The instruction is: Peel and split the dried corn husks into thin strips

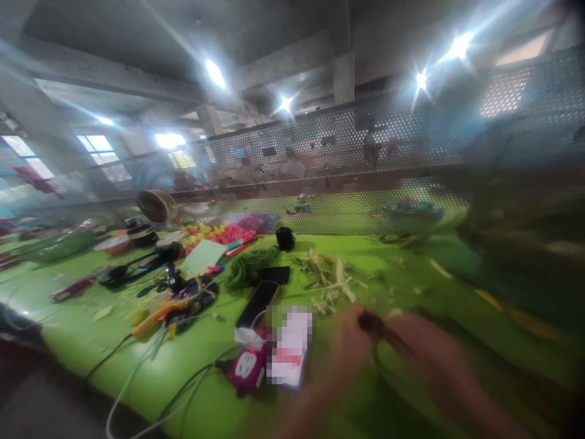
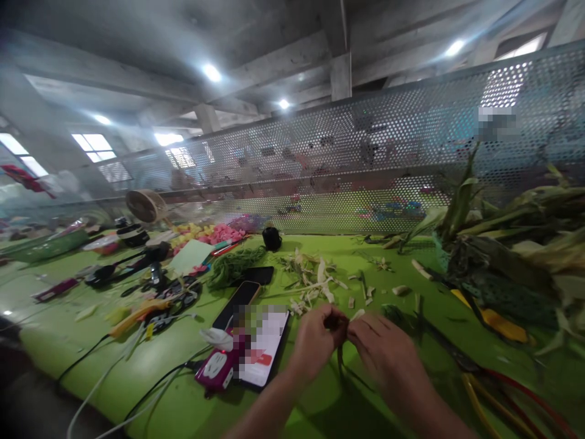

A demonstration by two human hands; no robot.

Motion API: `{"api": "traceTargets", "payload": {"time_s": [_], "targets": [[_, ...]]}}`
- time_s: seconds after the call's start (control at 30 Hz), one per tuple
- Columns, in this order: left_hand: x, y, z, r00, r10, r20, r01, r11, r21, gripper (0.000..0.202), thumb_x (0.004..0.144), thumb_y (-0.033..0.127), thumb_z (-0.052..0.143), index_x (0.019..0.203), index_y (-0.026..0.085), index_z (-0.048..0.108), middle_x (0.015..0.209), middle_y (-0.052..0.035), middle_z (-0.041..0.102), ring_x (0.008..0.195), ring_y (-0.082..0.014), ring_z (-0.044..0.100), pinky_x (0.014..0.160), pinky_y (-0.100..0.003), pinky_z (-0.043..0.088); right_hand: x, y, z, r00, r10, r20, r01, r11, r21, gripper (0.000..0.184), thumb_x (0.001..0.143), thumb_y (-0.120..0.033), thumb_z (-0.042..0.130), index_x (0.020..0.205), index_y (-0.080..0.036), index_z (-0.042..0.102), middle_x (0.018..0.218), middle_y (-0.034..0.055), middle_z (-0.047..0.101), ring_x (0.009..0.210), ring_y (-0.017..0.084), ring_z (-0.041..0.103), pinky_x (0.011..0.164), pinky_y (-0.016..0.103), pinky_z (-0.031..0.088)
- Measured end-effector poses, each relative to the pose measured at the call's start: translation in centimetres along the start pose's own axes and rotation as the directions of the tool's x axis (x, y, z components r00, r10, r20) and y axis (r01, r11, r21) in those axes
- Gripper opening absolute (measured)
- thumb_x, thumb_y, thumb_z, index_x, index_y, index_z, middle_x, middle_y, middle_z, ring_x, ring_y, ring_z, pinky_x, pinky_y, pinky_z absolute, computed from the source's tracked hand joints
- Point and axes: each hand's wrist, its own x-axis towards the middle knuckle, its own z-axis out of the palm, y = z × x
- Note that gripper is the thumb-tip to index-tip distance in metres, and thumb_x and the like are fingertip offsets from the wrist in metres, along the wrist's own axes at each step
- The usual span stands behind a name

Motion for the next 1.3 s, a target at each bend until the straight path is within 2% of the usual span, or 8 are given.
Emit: {"api": "traceTargets", "payload": {"time_s": [0.17, 0.33, 0.53, 0.7, 0.87, 1.07, 1.17, 1.3], "targets": [[-0.4, 0.8, -0.3, 0.999, 0.042, 0.007, -0.042, 0.999, -0.005, 0.012, 0.067, 0.009, 0.059, 0.070, 0.017, 0.068, 0.072, -0.0025, 0.068, 0.068, -0.0164, 0.059, 0.066, -0.026, 0.046, -0.5, 0.0, 0.7, 0.998, 0.050, 0.035, -0.054, 0.993, 0.104, 0.029, 0.094, -0.031, 0.044, 0.077, -0.027, 0.067, 0.073, 0.0008, 0.068, 0.069, 0.017, 0.065, 0.064, 0.026, 0.048], [0.2, -0.2, -0.3, 0.997, 0.040, 0.072, -0.031, 0.993, -0.117, 0.006, 0.068, 0.016, 0.066, 0.073, 0.017, 0.067, 0.072, -0.0032, 0.068, 0.068, -0.0173, 0.059, 0.065, -0.027, 0.046, -0.2, 0.2, 0.1, 0.962, 0.222, 0.160, -0.264, 0.904, 0.335, 0.027, 0.093, -0.036, 0.045, 0.091, -0.029, 0.071, 0.115, 0.0046, 0.069, 0.100, 0.022, 0.066, 0.083, 0.032, 0.051], [1.0, -1.4, -0.3, 0.966, 0.027, 0.257, 0.069, 0.933, -0.354, 0.032, 0.066, 0.026, 0.076, 0.094, 0.015, 0.065, 0.088, -0.0066, 0.069, 0.077, -0.0171, 0.062, 0.072, -0.028, 0.047, 0.6, 1.1, -1.0, 0.880, 0.413, 0.236, -0.475, 0.777, 0.412, 0.026, 0.087, -0.043, 0.051, 0.084, -0.027, 0.071, 0.086, 0.0027, 0.076, 0.077, 0.023, 0.068, 0.069, 0.032, 0.051], [1.6, -1.5, -1.5, 0.946, 0.018, 0.322, 0.058, 0.973, -0.225, 0.033, 0.089, 0.041, 0.049, 0.092, 0.017, 0.071, 0.090, -0.0074, 0.069, 0.082, -0.0182, 0.060, 0.074, -0.029, 0.044, 0.9, 1.8, -1.4, 0.893, 0.390, 0.226, -0.450, 0.784, 0.427, 0.025, 0.086, -0.042, 0.051, 0.083, -0.024, 0.068, 0.083, 0.0022, 0.074, 0.077, 0.023, 0.067, 0.070, 0.031, 0.050], [2.0, -2.0, -2.3, 0.915, 0.135, 0.381, -0.089, 0.987, -0.136, 0.026, 0.081, 0.021, 0.053, 0.098, 0.020, 0.073, 0.093, -0.0051, 0.071, 0.084, -0.0188, 0.062, 0.079, -0.029, 0.045, 0.9, 1.9, -1.6, 0.910, 0.320, 0.265, -0.410, 0.796, 0.446, 0.024, 0.086, -0.040, 0.052, 0.083, -0.023, 0.069, 0.083, 0.0035, 0.074, 0.076, 0.022, 0.067, 0.070, 0.032, 0.051], [1.8, -2.0, -2.9, 0.951, 0.135, 0.278, -0.157, 0.986, 0.058, 0.015, 0.078, 0.021, 0.057, 0.079, 0.018, 0.072, 0.079, -0.0021, 0.069, 0.074, -0.0168, 0.059, 0.067, -0.026, 0.041, 0.7, 1.9, -1.9, 0.929, 0.245, 0.276, -0.357, 0.791, 0.497, 0.021, 0.086, -0.039, 0.055, 0.084, -0.024, 0.070, 0.083, 0.0028, 0.074, 0.080, 0.022, 0.068, 0.074, 0.032, 0.052], [1.9, -1.8, -2.7, 0.954, 0.118, 0.277, -0.112, 0.993, -0.037, 0.012, 0.077, 0.025, 0.061, 0.079, 0.017, 0.070, 0.075, -0.0013, 0.067, 0.071, -0.0157, 0.057, 0.065, -0.025, 0.039, 0.7, 2.0, -1.8, 0.938, 0.197, 0.286, -0.322, 0.801, 0.504, 0.022, 0.086, -0.039, 0.054, 0.084, -0.024, 0.071, 0.086, 0.0030, 0.074, 0.081, 0.021, 0.067, 0.075, 0.032, 0.052], [2.0, -2.0, -2.0, 0.963, -0.004, 0.269, 0.075, 0.964, -0.255, 0.020, 0.074, 0.035, 0.067, 0.078, 0.016, 0.068, 0.073, -0.0015, 0.063, 0.070, -0.0145, 0.056, 0.066, -0.025, 0.040, 0.8, 2.0, -1.3, 0.940, 0.181, 0.290, -0.307, 0.821, 0.482, 0.021, 0.083, -0.041, 0.058, 0.080, -0.025, 0.072, 0.086, 0.0030, 0.074, 0.086, 0.023, 0.067, 0.076, 0.033, 0.052]]}}
